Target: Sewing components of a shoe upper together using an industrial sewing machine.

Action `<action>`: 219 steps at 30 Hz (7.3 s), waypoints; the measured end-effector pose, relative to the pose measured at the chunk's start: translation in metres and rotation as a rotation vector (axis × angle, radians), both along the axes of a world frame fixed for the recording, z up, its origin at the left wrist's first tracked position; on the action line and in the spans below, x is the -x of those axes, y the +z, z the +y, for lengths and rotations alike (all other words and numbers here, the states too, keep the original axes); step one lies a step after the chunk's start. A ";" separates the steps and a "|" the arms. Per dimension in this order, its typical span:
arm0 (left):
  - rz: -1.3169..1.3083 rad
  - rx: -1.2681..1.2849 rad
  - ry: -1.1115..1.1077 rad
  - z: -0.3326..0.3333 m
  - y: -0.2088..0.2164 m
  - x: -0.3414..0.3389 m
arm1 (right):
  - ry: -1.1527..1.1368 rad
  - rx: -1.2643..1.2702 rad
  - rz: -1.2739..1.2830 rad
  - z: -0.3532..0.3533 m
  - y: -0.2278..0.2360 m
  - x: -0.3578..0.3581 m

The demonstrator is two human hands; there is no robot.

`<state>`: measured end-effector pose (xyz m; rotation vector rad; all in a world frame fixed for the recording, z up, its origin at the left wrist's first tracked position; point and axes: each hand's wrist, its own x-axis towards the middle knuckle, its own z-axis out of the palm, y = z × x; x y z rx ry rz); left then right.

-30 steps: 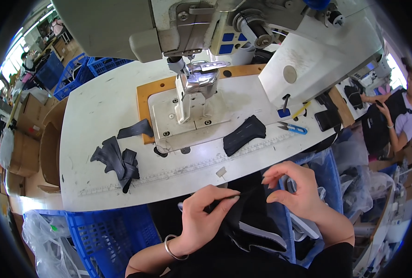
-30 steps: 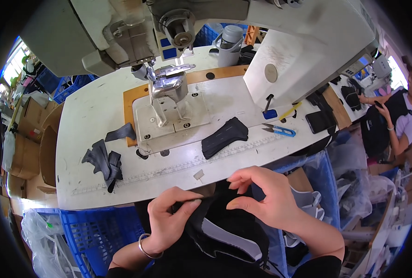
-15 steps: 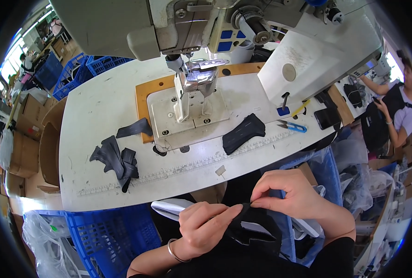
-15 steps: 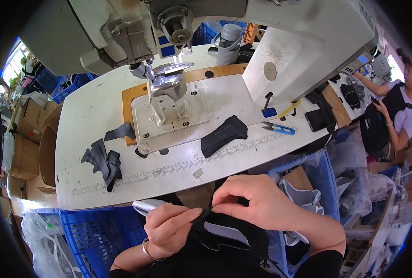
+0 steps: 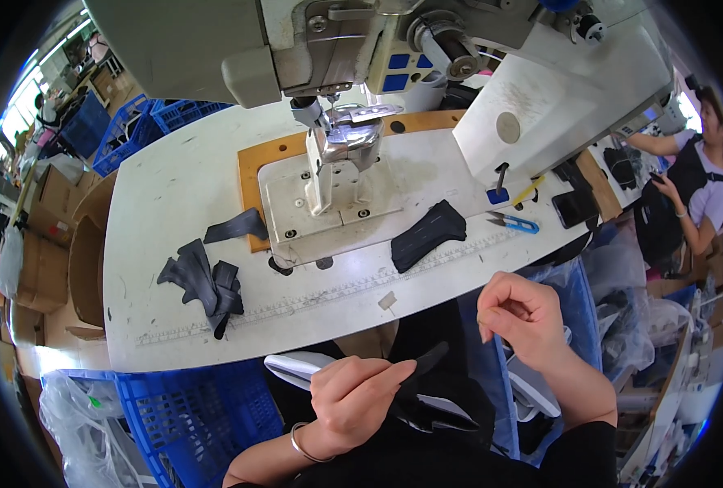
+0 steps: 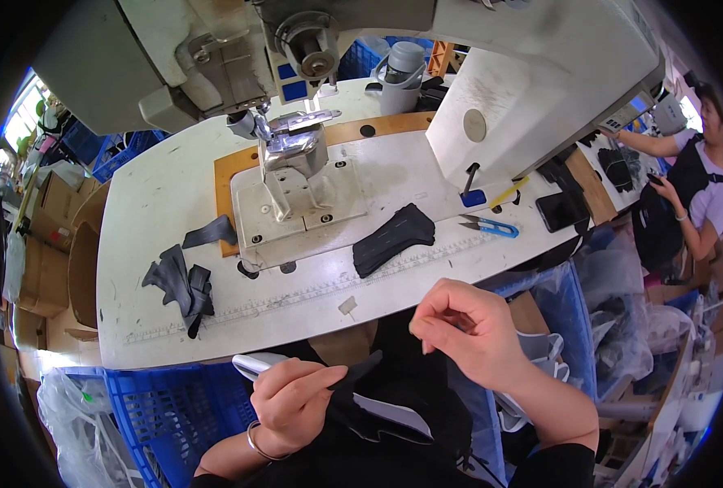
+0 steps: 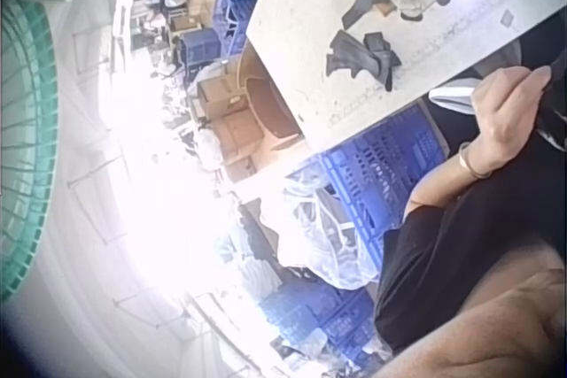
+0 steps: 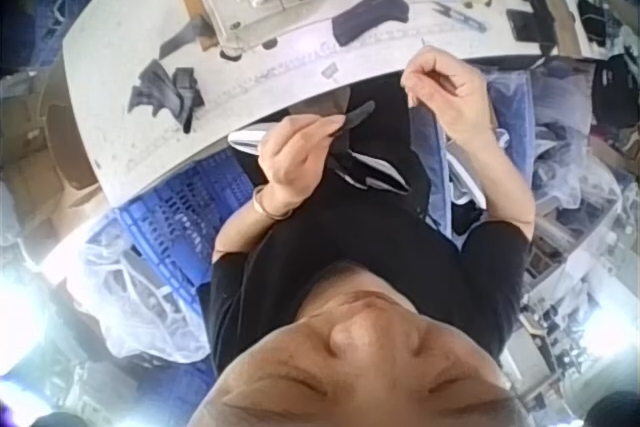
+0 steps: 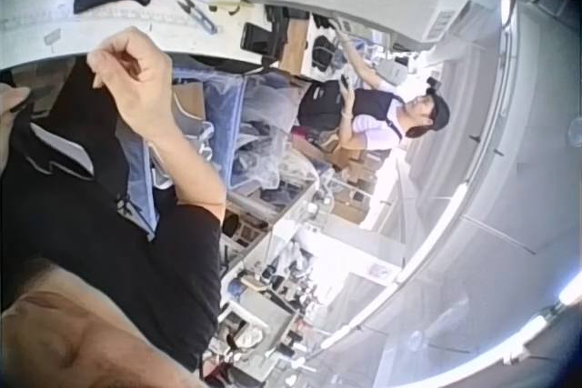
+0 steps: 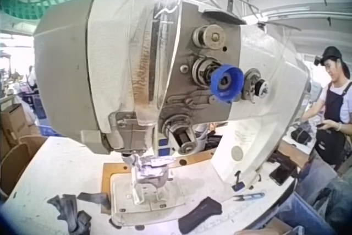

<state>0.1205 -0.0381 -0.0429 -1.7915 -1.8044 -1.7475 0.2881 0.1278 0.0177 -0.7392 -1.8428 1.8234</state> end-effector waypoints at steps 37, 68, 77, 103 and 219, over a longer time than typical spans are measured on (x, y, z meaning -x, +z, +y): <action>-1.027 0.602 -0.321 -0.025 -0.024 0.013 | 0.479 -0.662 -0.211 -0.056 0.029 0.020; -0.917 0.677 -0.155 0.010 0.021 0.005 | 0.304 -0.596 -0.599 -0.020 0.031 0.013; -0.852 0.708 -0.139 0.047 0.065 0.014 | 0.482 -0.792 -0.607 0.029 0.044 0.012; -0.667 0.708 -0.165 0.064 0.098 0.076 | 0.432 -0.351 -0.347 0.054 0.053 0.062; -0.929 0.436 -0.759 0.134 0.072 0.236 | -0.086 0.241 0.290 0.029 -0.011 0.170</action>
